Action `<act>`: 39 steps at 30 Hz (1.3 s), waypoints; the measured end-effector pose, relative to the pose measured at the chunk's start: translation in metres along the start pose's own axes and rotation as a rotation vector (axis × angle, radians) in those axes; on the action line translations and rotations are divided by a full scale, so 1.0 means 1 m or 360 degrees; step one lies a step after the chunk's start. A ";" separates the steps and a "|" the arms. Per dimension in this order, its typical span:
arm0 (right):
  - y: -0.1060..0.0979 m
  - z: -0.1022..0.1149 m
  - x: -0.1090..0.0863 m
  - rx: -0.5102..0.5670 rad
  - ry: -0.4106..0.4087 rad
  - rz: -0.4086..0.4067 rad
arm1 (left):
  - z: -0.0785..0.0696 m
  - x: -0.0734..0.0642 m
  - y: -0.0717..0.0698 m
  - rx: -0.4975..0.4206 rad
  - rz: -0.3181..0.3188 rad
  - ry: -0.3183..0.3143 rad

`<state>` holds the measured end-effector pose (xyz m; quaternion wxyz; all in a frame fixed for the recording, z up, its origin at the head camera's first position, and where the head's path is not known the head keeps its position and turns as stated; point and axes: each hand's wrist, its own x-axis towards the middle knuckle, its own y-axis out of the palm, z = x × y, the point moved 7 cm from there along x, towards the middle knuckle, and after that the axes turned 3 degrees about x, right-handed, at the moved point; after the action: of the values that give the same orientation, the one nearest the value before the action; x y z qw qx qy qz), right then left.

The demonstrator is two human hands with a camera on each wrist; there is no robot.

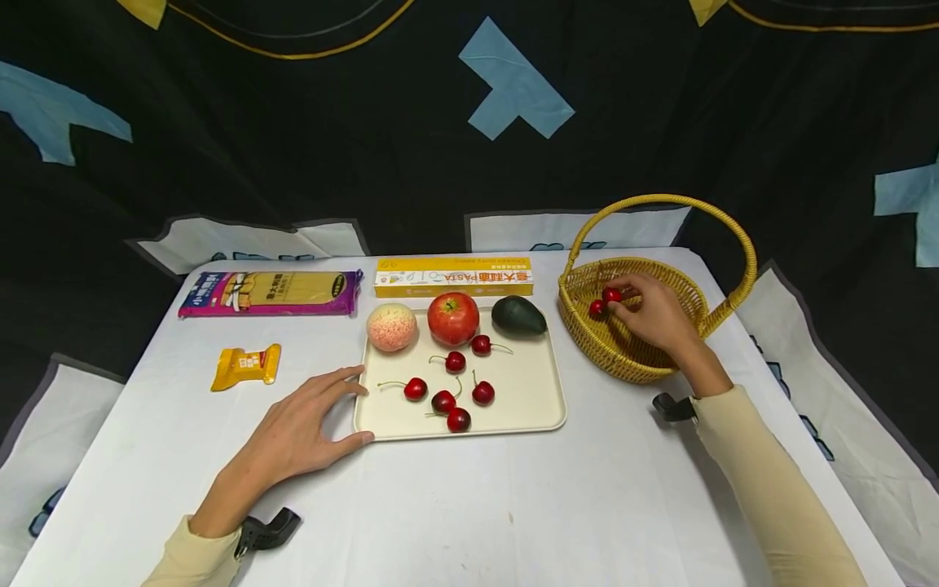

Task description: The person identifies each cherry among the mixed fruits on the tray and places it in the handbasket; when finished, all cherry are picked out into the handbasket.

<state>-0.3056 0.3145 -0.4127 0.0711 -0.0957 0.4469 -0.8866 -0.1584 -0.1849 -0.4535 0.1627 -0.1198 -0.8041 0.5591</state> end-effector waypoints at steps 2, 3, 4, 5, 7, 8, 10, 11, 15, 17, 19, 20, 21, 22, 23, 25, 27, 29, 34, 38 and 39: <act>0.002 -0.003 0.003 -0.0008 0.0017 0.0020 | 0.000 -0.001 0.000 -0.0001 0.0007 -0.0008; 0.002 -0.004 0.004 -0.0019 0.0018 0.0031 | 0.000 -0.001 0.000 0.0000 0.0006 -0.0009; 0.003 -0.005 0.006 -0.0029 0.0020 0.0041 | 0.000 -0.001 0.001 -0.0002 0.0004 -0.0007; 0.004 -0.007 0.007 -0.0038 0.0022 0.0053 | 0.001 -0.001 0.000 -0.0002 0.0006 -0.0007; 0.005 -0.010 0.009 -0.0048 0.0026 0.0077 | 0.001 -0.001 0.000 -0.0008 0.0001 -0.0004; 0.005 -0.011 0.010 -0.0052 0.0028 0.0089 | 0.001 -0.001 0.000 -0.0009 0.0001 -0.0004; 0.006 -0.014 0.011 -0.0060 0.0038 0.0113 | 0.001 -0.001 0.001 -0.0013 -0.0001 -0.0004; 0.007 -0.015 0.012 -0.0065 0.0043 0.0125 | 0.001 -0.001 0.001 -0.0012 -0.0002 -0.0004; 0.007 -0.018 0.013 -0.0093 0.0049 0.0153 | 0.000 0.000 0.001 -0.0011 -0.0029 0.0014; 0.008 -0.018 0.014 -0.0104 0.0044 0.0166 | -0.001 0.000 0.001 -0.0006 -0.0040 0.0024; 0.008 -0.019 0.015 -0.0108 0.0045 0.0177 | -0.001 0.000 0.001 -0.0005 -0.0039 0.0024; 0.008 -0.019 0.015 -0.0110 0.0047 0.0180 | -0.001 0.000 0.001 -0.0004 -0.0036 0.0021; 0.008 -0.019 0.015 -0.0111 0.0046 0.0184 | -0.001 0.000 0.001 -0.0004 -0.0030 0.0018; 0.008 -0.019 0.015 -0.0114 0.0044 0.0188 | 0.000 0.000 0.001 -0.0004 -0.0027 0.0015; 0.008 -0.020 0.015 -0.0118 0.0046 0.0188 | 0.000 0.000 0.001 -0.0003 -0.0027 0.0016; 0.008 -0.020 0.016 -0.0122 0.0049 0.0188 | 0.000 0.000 0.001 0.0002 -0.0035 0.0022; 0.007 -0.020 0.016 -0.0126 0.0048 0.0193 | -0.001 0.000 0.000 0.0006 -0.0049 0.0032; 0.007 -0.019 0.015 -0.0127 0.0056 0.0196 | -0.001 0.000 0.000 0.0009 -0.0053 0.0034; 0.001 -0.010 0.012 -0.0122 0.0031 0.0144 | 0.000 0.000 0.002 0.0010 -0.0021 0.0011; -0.004 0.010 0.005 -0.0127 -0.0065 0.0034 | 0.000 0.000 0.001 0.0007 -0.0019 0.0004; -0.005 0.017 0.003 -0.0126 -0.0095 0.0007 | 0.000 0.000 0.001 0.0007 -0.0023 0.0004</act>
<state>-0.3044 0.3035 -0.3988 0.0824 -0.1237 0.4795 -0.8648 -0.1584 -0.1851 -0.4545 0.1679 -0.1144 -0.8035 0.5596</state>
